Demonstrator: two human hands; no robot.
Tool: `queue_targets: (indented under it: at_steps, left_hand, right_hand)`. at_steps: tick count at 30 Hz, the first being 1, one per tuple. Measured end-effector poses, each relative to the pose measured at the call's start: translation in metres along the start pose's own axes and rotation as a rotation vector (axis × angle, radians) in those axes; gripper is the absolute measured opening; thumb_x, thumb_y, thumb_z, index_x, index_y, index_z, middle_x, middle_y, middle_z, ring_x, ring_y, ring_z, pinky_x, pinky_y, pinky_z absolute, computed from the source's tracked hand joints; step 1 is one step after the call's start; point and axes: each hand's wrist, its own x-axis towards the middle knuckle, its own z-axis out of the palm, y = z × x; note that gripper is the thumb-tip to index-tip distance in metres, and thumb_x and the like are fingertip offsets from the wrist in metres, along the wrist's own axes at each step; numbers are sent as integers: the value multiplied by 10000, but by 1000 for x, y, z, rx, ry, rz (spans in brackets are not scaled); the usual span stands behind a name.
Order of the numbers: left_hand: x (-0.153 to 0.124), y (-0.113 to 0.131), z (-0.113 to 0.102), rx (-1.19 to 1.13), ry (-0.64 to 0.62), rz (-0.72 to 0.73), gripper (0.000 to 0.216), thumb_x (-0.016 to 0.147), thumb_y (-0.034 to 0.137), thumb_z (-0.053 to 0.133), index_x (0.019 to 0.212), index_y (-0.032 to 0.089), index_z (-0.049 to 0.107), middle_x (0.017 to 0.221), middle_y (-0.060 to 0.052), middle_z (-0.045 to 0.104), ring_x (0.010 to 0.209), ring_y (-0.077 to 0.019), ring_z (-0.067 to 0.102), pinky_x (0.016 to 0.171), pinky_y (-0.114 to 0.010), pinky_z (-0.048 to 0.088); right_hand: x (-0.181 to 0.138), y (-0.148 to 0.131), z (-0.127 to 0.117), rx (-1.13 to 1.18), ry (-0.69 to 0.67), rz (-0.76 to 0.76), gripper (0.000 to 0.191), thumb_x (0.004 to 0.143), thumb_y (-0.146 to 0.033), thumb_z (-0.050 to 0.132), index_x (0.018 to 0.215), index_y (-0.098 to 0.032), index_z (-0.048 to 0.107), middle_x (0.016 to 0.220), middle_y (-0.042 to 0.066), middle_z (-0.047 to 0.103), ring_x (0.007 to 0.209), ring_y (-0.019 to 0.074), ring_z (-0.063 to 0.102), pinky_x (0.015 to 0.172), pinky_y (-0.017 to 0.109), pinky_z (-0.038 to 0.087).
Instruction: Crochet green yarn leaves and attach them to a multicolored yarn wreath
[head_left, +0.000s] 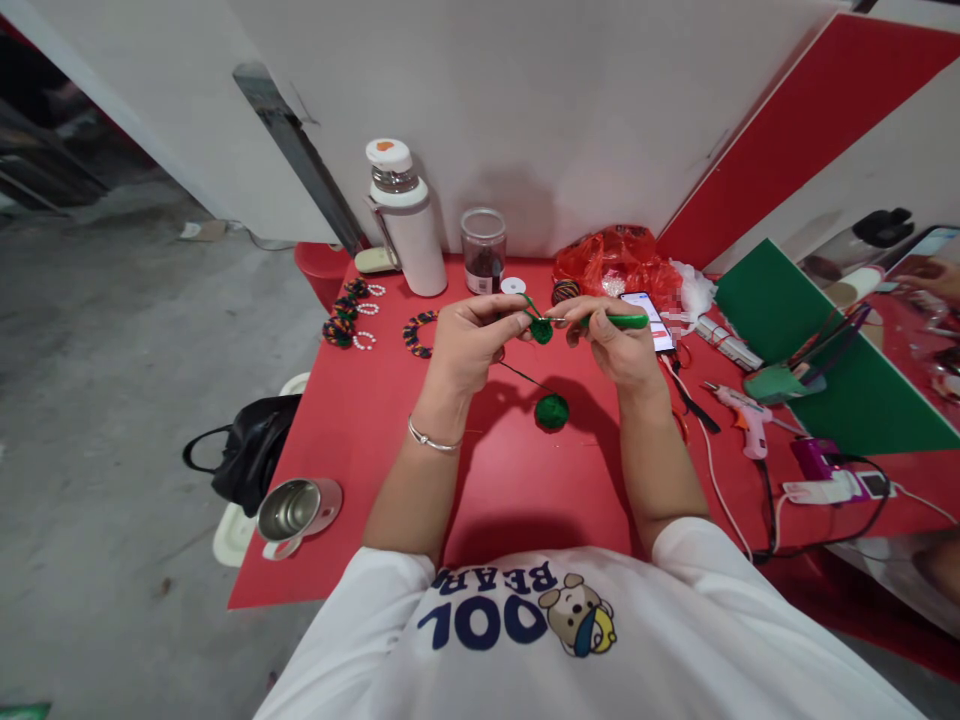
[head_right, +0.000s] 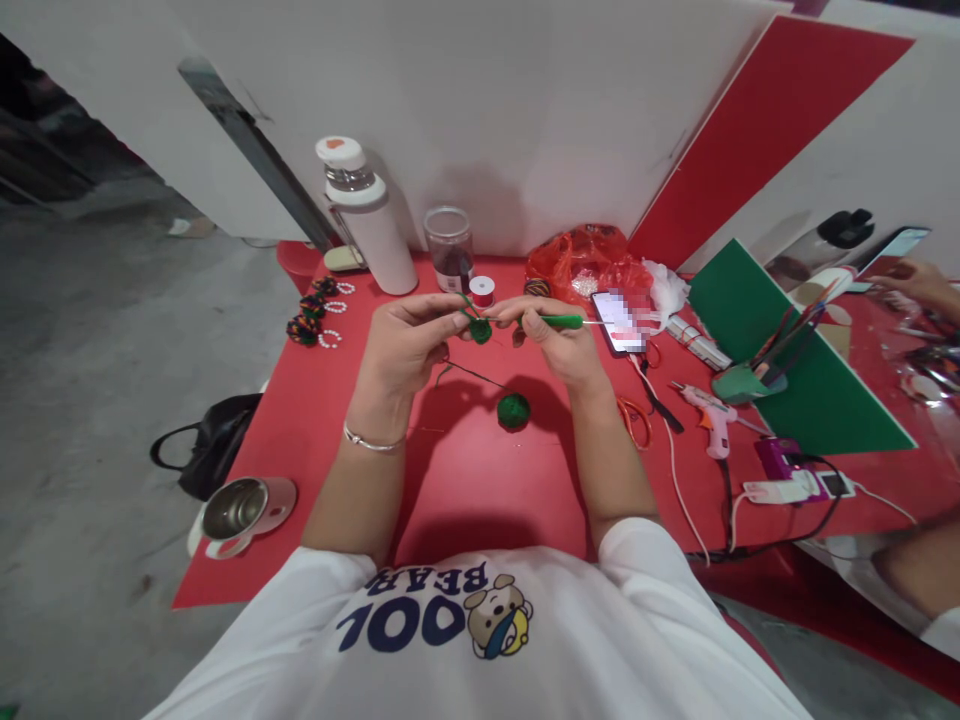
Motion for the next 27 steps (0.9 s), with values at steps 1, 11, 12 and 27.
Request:
queue_targets:
  at_steps: [1,11,12,27]
  left_hand:
    - [0,0,0,2,0,-3,222,645,238,896,848,177,832,670,-55,741,546,-138,655,370,-195,310]
    - [1,-2,2,-15,18,2,237,614,247,899,834,178,844,647,-47,736,489,-105,597,354,-185,271]
    - [1,-2,2,-17,20,2,238,610,246,902,829,177,843,642,-47,734,488,-105,595,355,-184,274]
    - [2,-10,5,-19,89,95,243,666,295,913,883,209,846,691,-22,739,489,-82,553,392,-198,352]
  right_hand:
    - [0,0,0,-6,-1,1,376,918,-641,726,908,-279,825,1042,61,827,862,202,736,643,317,599]
    - [0,-2,2,-32,-26,-58,324,957,-582,711,926,-285,837,1027,55,830,882,194,748,646,303,592]
    - [0,-3,2,-46,-22,-68,318,963,-575,707,931,-286,837,1029,53,830,892,195,750,648,303,593]
    - [-8,-13,28,-695,-39,-384,217,1033,-427,636,1132,-323,798,1314,80,770,1161,250,730,1036,466,592]
